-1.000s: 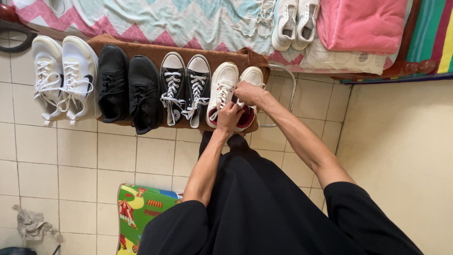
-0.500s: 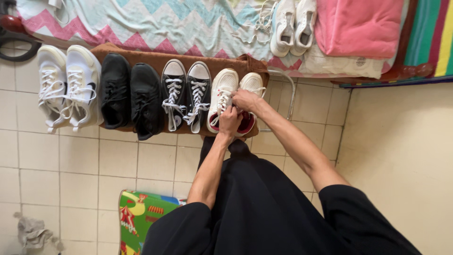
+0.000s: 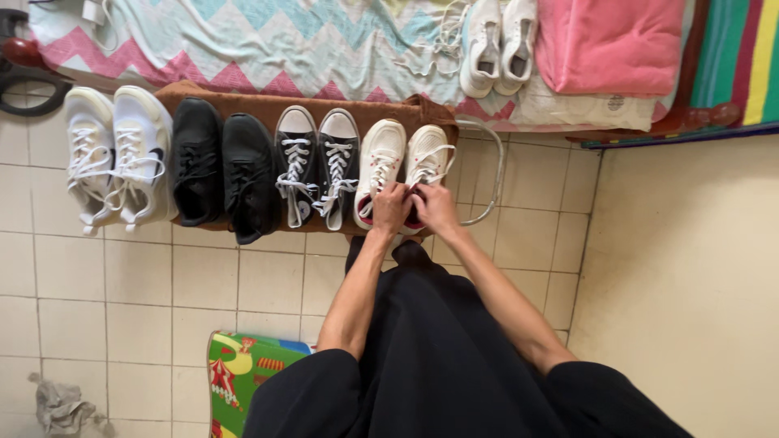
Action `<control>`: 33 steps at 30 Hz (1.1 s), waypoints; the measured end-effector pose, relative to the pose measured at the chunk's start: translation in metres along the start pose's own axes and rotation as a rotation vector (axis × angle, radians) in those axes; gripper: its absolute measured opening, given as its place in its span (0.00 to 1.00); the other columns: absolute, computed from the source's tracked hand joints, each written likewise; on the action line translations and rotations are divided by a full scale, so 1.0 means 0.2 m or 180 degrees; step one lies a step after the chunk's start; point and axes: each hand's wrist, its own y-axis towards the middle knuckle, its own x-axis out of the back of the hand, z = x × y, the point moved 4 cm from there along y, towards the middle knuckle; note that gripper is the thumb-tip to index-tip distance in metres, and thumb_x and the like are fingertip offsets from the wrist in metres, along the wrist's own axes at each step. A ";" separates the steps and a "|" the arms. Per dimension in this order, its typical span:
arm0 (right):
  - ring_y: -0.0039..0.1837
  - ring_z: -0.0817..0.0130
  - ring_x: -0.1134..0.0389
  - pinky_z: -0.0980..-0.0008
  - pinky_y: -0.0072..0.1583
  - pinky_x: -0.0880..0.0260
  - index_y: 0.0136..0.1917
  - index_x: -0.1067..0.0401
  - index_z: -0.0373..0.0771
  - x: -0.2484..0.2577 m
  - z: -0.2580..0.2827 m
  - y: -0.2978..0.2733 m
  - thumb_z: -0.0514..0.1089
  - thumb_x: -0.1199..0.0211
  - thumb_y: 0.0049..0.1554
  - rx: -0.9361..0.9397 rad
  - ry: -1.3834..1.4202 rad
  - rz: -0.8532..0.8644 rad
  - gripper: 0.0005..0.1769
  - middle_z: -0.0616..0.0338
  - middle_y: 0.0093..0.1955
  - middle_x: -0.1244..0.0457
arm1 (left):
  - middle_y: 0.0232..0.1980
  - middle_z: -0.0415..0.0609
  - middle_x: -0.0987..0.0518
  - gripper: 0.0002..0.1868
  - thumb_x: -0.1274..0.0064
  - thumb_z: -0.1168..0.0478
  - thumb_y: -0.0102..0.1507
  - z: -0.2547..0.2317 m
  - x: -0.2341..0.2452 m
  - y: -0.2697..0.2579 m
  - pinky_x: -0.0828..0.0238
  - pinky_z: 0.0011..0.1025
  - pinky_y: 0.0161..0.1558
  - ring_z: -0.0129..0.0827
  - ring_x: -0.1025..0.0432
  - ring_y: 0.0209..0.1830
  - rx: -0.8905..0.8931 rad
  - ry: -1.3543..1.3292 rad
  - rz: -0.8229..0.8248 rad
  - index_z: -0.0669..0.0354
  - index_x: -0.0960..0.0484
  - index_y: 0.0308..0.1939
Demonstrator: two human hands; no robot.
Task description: The person unlaces a pair of white sneakers on a shoe rack, then relaces the same pair. The hands manipulate the laces through the eyelets and tie a knot. Other shoes remain on the rack and a bed is visible in the background.
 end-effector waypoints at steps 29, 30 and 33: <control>0.28 0.69 0.34 0.69 0.32 0.35 0.37 0.22 0.37 0.39 -0.83 -0.92 0.46 0.32 0.51 -0.2517 0.0878 0.1160 0.10 0.55 0.26 0.34 | 0.41 0.59 0.20 0.12 0.35 0.65 0.52 -0.02 -0.02 0.06 0.32 0.54 0.50 0.54 0.24 0.39 0.0273 0.0739 0.0205 0.65 0.20 0.35; 0.29 0.70 0.32 0.70 0.34 0.34 0.35 0.22 0.37 0.49 -0.85 -1.05 0.48 0.31 0.51 -0.2717 0.0180 0.1285 0.12 0.56 0.27 0.33 | 0.42 0.60 0.20 0.12 0.36 0.66 0.52 -0.02 -0.01 0.06 0.30 0.52 0.50 0.54 0.24 0.40 0.0321 0.0653 0.0219 0.65 0.20 0.36; 0.30 0.68 0.31 0.65 0.35 0.30 0.33 0.22 0.35 0.74 -0.88 -1.39 0.48 0.29 0.51 -0.4062 0.0149 0.1075 0.14 0.54 0.27 0.32 | 0.43 0.62 0.22 0.17 0.36 0.66 0.51 -0.04 -0.01 0.06 0.27 0.50 0.48 0.58 0.25 0.43 0.0118 0.0402 0.0263 0.67 0.22 0.41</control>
